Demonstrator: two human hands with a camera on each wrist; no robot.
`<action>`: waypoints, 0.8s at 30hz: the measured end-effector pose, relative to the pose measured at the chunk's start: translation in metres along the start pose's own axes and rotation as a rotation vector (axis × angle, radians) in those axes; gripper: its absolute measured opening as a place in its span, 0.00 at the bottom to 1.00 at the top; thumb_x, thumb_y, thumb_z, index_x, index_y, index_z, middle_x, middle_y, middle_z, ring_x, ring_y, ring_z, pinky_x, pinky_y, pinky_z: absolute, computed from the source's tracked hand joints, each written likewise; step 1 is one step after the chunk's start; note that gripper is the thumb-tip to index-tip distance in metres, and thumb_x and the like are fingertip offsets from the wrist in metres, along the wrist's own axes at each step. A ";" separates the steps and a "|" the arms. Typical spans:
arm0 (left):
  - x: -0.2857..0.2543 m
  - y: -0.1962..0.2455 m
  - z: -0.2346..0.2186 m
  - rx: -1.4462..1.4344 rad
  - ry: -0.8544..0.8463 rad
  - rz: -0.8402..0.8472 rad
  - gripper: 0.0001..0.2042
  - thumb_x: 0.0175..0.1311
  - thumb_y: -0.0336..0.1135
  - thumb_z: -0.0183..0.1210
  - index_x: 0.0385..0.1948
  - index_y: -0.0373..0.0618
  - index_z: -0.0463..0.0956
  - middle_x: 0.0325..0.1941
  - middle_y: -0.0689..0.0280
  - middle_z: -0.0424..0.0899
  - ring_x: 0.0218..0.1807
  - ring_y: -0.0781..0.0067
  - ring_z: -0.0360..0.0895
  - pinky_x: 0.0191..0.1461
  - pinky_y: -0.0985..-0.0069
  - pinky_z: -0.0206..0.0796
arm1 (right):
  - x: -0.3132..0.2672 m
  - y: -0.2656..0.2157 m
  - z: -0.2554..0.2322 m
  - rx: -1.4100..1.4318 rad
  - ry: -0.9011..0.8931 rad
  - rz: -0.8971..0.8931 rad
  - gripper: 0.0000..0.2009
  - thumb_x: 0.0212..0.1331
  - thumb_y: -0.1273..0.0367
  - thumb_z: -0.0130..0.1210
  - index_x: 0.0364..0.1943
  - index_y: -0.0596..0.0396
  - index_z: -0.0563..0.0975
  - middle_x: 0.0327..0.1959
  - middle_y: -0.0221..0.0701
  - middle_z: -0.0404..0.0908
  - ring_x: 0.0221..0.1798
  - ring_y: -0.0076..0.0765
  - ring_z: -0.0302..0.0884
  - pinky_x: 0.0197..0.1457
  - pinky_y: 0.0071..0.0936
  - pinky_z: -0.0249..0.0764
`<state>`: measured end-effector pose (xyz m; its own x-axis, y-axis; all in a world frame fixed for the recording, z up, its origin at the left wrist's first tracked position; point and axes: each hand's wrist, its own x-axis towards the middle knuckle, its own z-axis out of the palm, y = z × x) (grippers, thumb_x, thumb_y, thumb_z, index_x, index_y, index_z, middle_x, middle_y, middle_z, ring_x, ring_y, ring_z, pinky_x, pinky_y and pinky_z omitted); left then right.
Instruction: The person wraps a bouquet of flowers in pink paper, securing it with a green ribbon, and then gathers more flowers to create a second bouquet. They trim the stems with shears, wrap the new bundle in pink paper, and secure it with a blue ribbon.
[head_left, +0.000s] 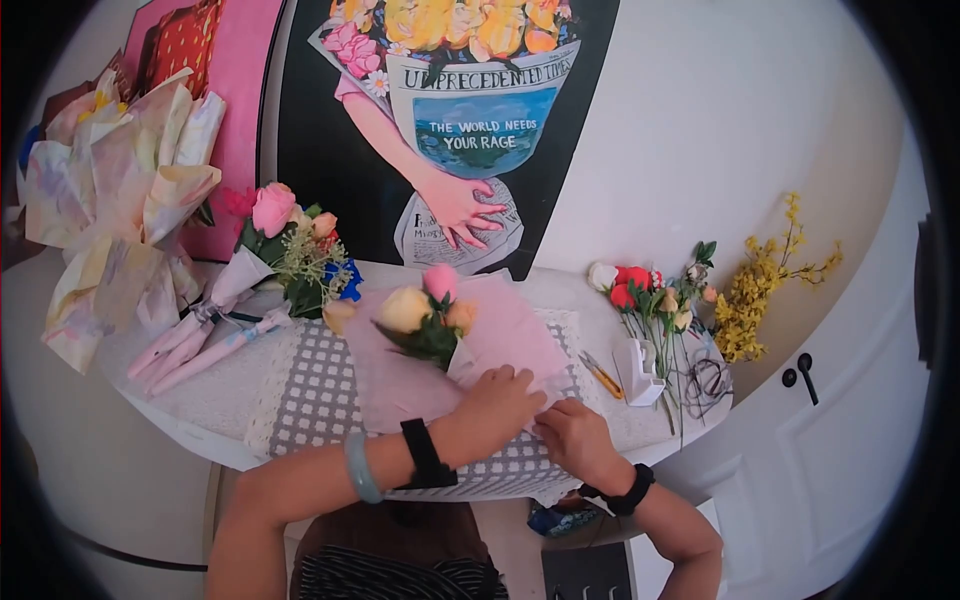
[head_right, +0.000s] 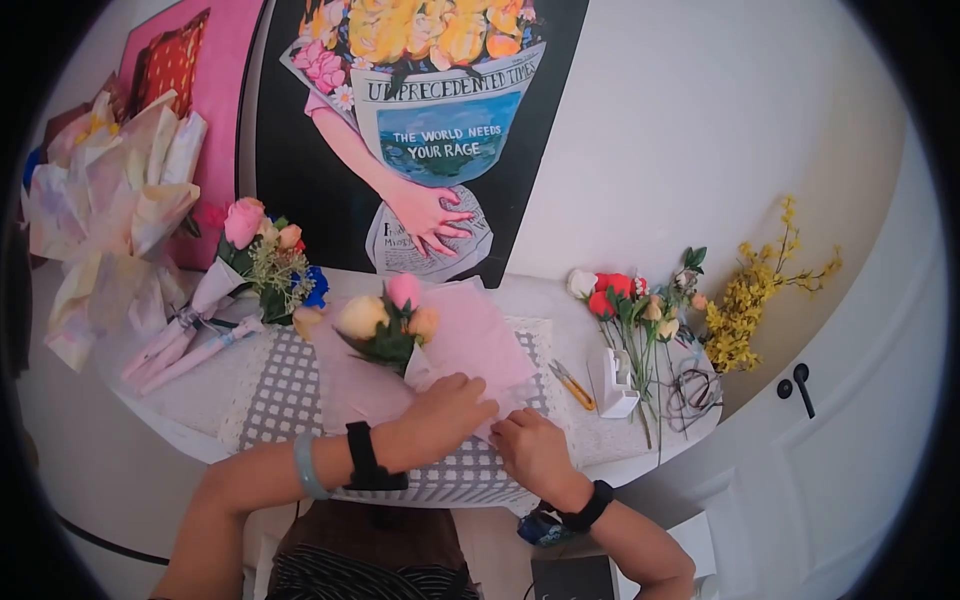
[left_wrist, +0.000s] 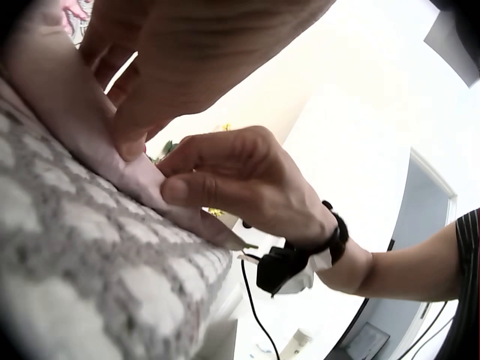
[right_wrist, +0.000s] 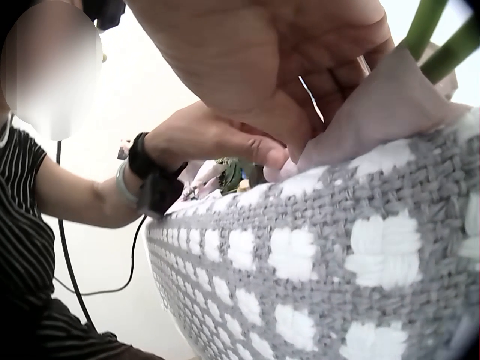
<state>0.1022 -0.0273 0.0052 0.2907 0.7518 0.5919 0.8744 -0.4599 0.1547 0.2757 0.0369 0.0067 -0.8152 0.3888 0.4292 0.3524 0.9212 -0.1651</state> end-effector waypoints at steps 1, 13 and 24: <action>-0.002 0.004 0.003 0.082 -0.017 0.020 0.08 0.45 0.29 0.54 0.30 0.45 0.74 0.31 0.62 0.73 0.40 0.62 0.68 0.44 0.68 0.60 | 0.002 0.005 0.001 0.057 -0.017 0.030 0.03 0.46 0.72 0.58 0.25 0.56 0.77 0.23 0.35 0.75 0.31 0.42 0.73 0.33 0.35 0.70; 0.010 0.009 0.024 0.235 -0.154 0.005 0.04 0.47 0.30 0.54 0.24 0.45 0.75 0.27 0.64 0.75 0.37 0.64 0.70 0.43 0.70 0.58 | 0.000 -0.008 0.000 -0.119 0.114 0.078 0.07 0.45 0.71 0.59 0.28 0.55 0.73 0.25 0.33 0.73 0.30 0.44 0.73 0.33 0.37 0.71; 0.020 -0.023 0.017 -0.162 -0.082 0.085 0.12 0.45 0.25 0.56 0.35 0.44 0.72 0.34 0.59 0.73 0.42 0.55 0.70 0.47 0.64 0.59 | 0.004 0.021 -0.002 0.129 -0.007 0.191 0.05 0.44 0.71 0.60 0.24 0.57 0.78 0.23 0.39 0.75 0.29 0.46 0.74 0.33 0.36 0.70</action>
<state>0.0944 0.0064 0.0004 0.3976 0.7396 0.5431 0.7731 -0.5888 0.2359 0.2806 0.0580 0.0072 -0.7429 0.5558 0.3731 0.4391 0.8253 -0.3551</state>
